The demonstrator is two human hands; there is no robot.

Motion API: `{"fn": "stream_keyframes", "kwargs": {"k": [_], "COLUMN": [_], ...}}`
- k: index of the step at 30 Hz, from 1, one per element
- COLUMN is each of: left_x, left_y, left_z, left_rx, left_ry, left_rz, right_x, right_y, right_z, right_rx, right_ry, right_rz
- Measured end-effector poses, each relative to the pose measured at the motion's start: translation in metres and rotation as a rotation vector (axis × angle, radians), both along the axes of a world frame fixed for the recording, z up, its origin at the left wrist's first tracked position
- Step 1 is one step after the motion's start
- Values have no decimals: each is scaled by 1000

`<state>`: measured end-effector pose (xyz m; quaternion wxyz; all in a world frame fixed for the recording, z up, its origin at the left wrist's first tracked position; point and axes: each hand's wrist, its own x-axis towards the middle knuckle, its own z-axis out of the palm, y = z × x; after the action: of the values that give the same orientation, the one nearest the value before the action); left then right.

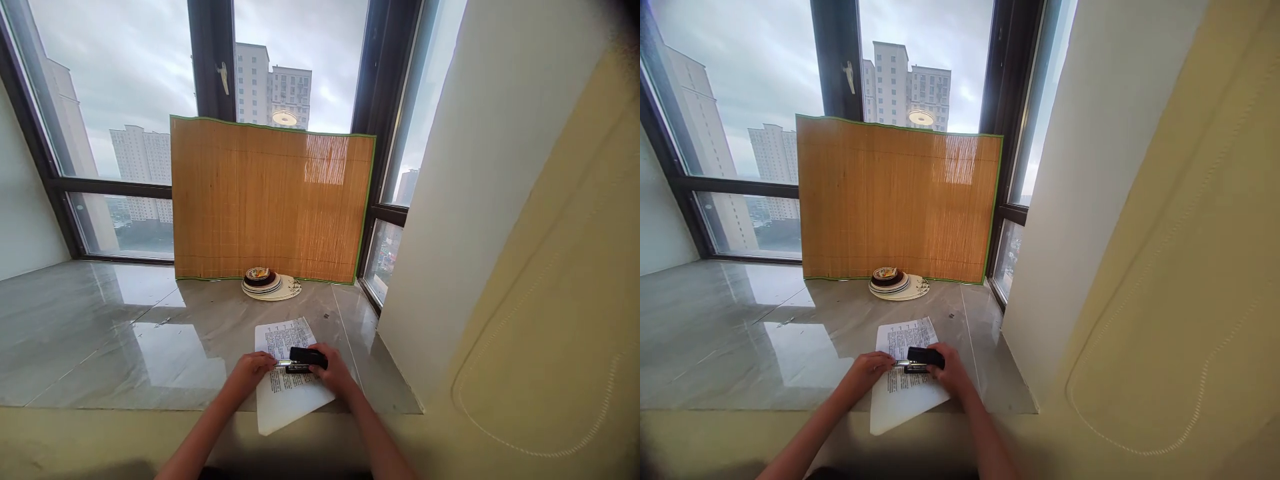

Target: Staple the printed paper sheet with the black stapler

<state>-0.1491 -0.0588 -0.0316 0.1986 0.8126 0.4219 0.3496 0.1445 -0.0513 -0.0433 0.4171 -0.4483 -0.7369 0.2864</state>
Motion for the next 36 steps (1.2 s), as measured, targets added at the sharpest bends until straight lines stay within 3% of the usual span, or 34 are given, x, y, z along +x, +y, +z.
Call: {"fn": "stream_keyframes", "kwargs": {"k": [3, 7, 9, 13, 16, 19, 23, 26, 29, 32, 36], "left_x": [-5, 1, 8, 22, 19, -1, -53, -100, -134, -144, -137], "left_y": [-4, -4, -1, 4, 5, 5, 7, 7, 5, 1, 0], "left_z": [3, 18, 26, 26, 14, 9, 19, 21, 16, 10, 10], "left_rx": [-20, -46, -45, -9, -3, 6, 33, 19, -15, -8, 9], "left_ry": [-24, -68, -65, 0, -6, 15, 217, 461, 580, 612, 645], "left_rz": [-25, 75, 62, 7, 93, 205, 375, 557, 614, 624, 660], "right_x": [4, 7, 6, -5, -19, -36, -42, -23, 7, 32, 45], "right_y": [2, 5, 5, 5, 5, 2, -10, -22, -28, -24, -13], "right_z": [1, 6, 11, 26, 34, 34, 21, 13, 13, 23, 40], "right_rx": [-47, -115, -131, -63, -29, -53, -104, -109, -91, -108, -98], "right_ry": [85, 282, 359, 284, 192, 116, 3, -43, -53, -35, 54], "right_rz": [23, 176, 249, 381, 385, 280, 96, 11, -27, 38, 94]}}
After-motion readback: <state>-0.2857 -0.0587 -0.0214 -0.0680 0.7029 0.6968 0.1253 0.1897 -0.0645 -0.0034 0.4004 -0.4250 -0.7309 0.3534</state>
